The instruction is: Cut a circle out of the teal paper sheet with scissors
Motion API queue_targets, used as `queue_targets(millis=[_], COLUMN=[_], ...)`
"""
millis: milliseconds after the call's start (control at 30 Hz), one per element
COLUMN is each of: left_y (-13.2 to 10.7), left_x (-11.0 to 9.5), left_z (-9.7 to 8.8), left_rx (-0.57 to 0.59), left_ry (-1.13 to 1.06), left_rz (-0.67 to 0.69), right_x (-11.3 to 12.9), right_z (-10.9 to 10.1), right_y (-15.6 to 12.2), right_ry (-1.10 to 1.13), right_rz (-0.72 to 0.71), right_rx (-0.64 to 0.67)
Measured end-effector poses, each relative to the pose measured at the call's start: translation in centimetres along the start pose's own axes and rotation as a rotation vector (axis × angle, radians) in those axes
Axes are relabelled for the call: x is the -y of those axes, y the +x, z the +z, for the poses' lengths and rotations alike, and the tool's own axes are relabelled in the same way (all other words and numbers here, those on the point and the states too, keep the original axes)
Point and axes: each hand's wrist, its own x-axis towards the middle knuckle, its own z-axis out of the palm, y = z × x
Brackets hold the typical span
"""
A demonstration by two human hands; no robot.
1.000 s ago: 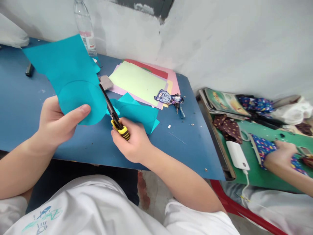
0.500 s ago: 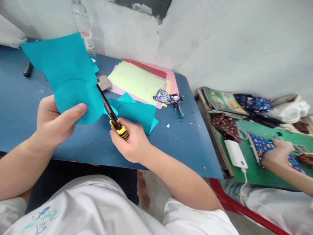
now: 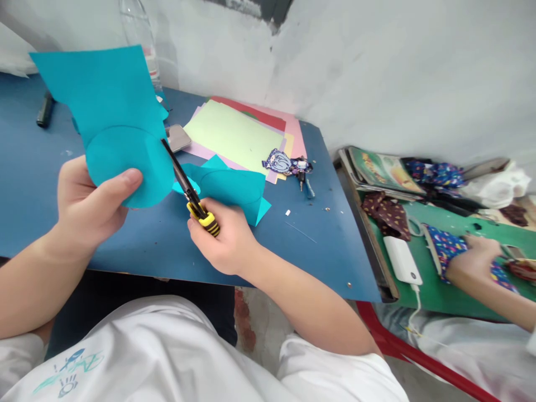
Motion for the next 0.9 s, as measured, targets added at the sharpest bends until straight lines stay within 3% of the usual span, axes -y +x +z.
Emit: queue_targets(millis=[167,233,333,633,900], left_y=[0.5,0.5,0.3,0.2,0.6], left_x=[1.7,1.9,1.3,-1.2,-1.4], left_z=[-0.9,-1.1,-0.9,0.2,-0.1], left_rx=[0.014,-0.010,-0.030,0.064,0.094], left_ry=[-0.027,-0.003,0.041,0.188,0.210], left_rz=[0.153,0.144,0.130,-0.026,0.052], right_x=[0.2,0.2,0.3,0.0,0.0], right_z=[-0.1,0.0,0.0,0.2,0.1], right_y=[0.0,0.0,0.1,0.1,0.1], right_ry=[-0.017,-0.017,-0.003,0.024,0.053], right_rz=[0.002,0.005,0.006,0.009,0.024], right_rx=[0.004,0.010,0.007,0.019,0.040])
